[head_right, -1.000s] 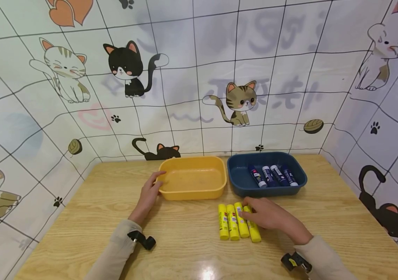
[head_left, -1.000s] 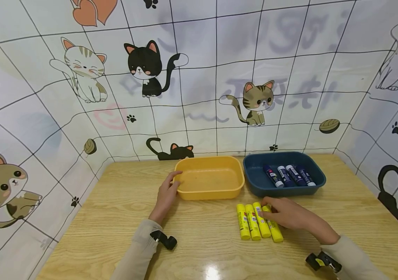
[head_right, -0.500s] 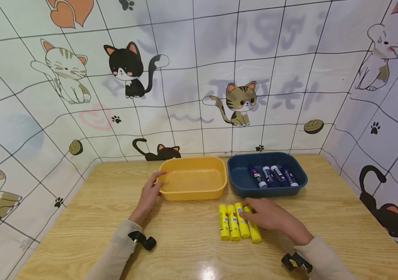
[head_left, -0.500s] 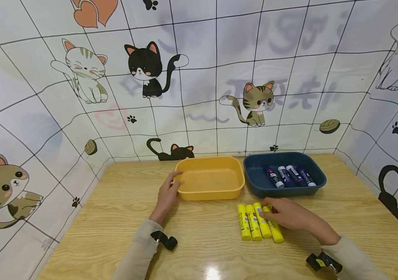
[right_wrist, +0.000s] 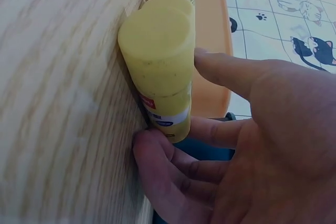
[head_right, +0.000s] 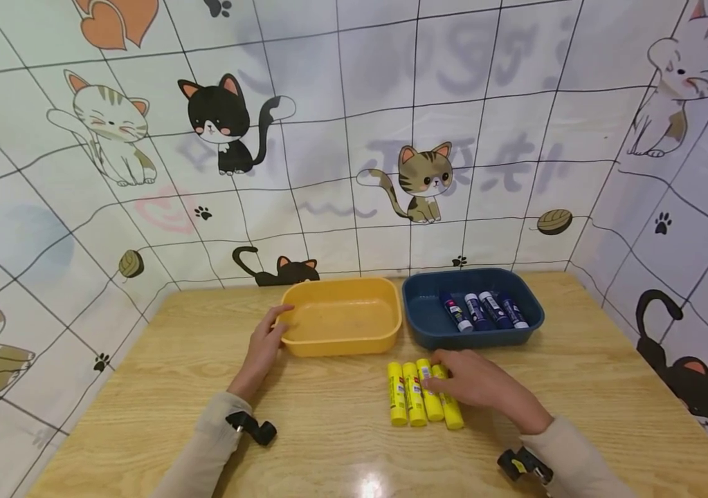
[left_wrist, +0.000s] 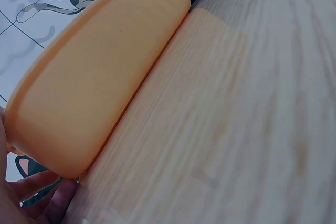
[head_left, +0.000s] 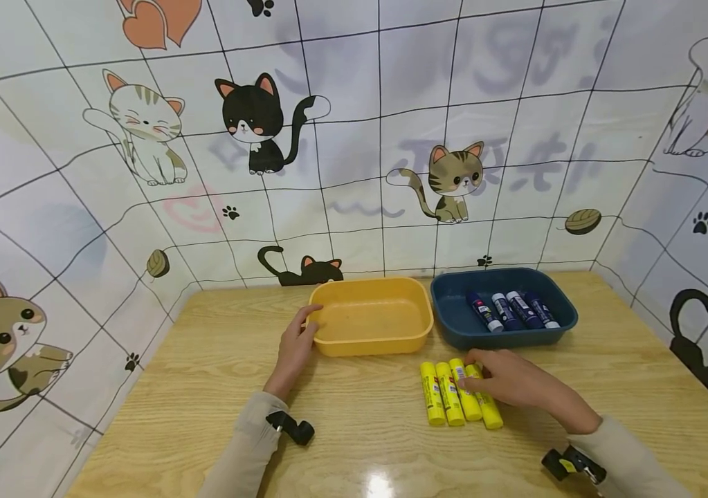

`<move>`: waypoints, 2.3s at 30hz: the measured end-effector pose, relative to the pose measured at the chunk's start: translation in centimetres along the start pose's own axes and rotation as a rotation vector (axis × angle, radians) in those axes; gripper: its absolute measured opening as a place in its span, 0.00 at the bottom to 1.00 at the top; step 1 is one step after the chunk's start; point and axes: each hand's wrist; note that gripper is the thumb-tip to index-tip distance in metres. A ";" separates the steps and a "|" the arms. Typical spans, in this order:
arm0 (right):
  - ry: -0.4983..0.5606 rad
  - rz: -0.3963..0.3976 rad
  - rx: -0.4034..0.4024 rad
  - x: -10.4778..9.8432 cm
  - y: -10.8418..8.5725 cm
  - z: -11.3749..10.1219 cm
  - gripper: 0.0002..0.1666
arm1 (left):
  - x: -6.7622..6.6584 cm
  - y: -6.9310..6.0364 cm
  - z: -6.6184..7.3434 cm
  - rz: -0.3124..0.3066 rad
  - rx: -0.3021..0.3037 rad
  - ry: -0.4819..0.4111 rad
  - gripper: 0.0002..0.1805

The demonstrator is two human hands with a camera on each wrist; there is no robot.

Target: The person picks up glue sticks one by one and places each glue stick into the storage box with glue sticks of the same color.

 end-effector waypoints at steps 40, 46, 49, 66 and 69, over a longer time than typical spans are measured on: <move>0.175 0.036 0.083 -1.3 -0.7 -0.6 0.15 | 0.0 0.0 -0.1 -0.003 0.010 -0.005 0.21; 0.183 0.051 0.032 -2.0 -1.0 -0.5 0.15 | 0.0 0.0 -0.1 -0.006 0.005 -0.010 0.21; 0.199 0.056 0.043 -2.4 -1.2 -0.6 0.15 | 0.0 0.0 -0.1 -0.006 0.006 -0.007 0.21; 0.271 0.154 -0.067 -4.2 -2.1 -2.4 0.17 | 0.1 0.0 -0.1 0.017 0.016 0.006 0.20; 0.269 0.178 -0.079 -4.5 -2.1 -2.8 0.16 | 0.1 0.1 -0.1 0.019 0.019 -0.002 0.20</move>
Point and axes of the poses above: each hand's wrist, its own y-axis towards the middle knuckle, its own x-axis out of the palm, z = x × y
